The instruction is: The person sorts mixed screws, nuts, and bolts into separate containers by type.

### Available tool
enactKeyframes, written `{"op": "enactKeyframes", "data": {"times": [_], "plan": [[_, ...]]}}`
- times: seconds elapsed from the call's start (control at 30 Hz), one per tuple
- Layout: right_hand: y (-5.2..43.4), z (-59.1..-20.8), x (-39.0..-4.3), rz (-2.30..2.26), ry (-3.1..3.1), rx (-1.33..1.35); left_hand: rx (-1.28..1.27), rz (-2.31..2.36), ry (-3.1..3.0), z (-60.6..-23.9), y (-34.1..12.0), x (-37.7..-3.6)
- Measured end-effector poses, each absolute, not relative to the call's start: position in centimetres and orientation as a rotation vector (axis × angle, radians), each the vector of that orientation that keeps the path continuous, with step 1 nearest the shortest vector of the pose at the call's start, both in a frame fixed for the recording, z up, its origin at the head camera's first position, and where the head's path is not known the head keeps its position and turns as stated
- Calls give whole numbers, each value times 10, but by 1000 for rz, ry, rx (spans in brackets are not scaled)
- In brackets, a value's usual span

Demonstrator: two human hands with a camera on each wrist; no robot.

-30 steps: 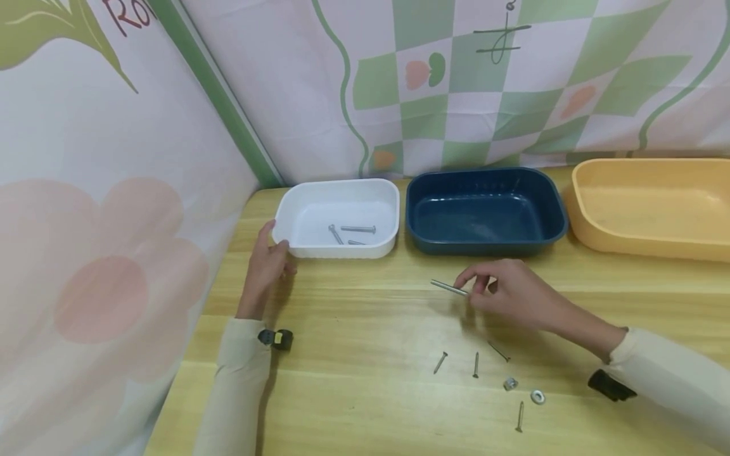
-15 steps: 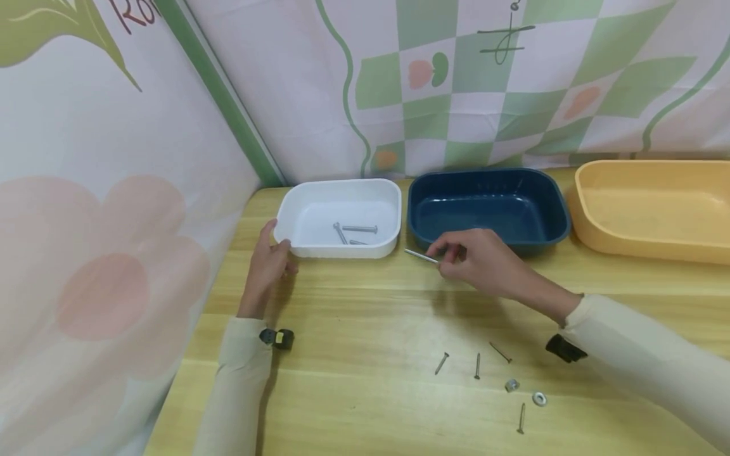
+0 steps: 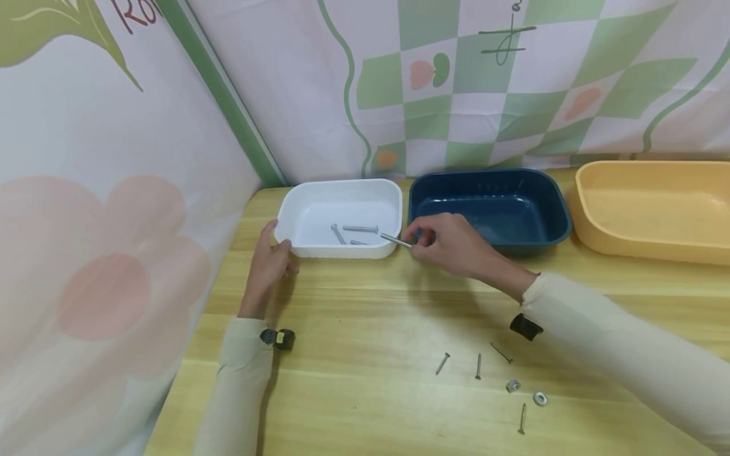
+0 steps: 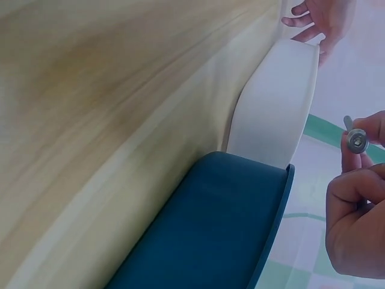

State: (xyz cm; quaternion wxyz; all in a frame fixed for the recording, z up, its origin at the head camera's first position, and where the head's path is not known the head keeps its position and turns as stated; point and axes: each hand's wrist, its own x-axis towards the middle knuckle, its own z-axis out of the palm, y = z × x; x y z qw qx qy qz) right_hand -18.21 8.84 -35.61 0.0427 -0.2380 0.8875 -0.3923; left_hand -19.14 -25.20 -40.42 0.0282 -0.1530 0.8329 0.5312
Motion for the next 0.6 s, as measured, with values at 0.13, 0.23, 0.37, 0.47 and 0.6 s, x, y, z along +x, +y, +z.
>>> {"op": "enactKeyframes", "data": {"times": [0.13, 0.23, 0.37, 0.47, 0.6], "plan": [[81, -356, -189, -1181, 2729, -738, -472, 1642, 2566, -405, -253, -192], [73, -355, -195, -1167, 2740, -739, -477, 1632, 2566, -405, -254, -193], [62, -356, -201, -1142, 2730, -726, -479, 1625, 2568, -404, -253, -193], [55, -356, -205, -1105, 2720, -718, -477, 1617, 2573, -404, -253, -194], [46, -357, -210, -1051, 2731, -733, -478, 1619, 2572, -405, -254, -195]]}}
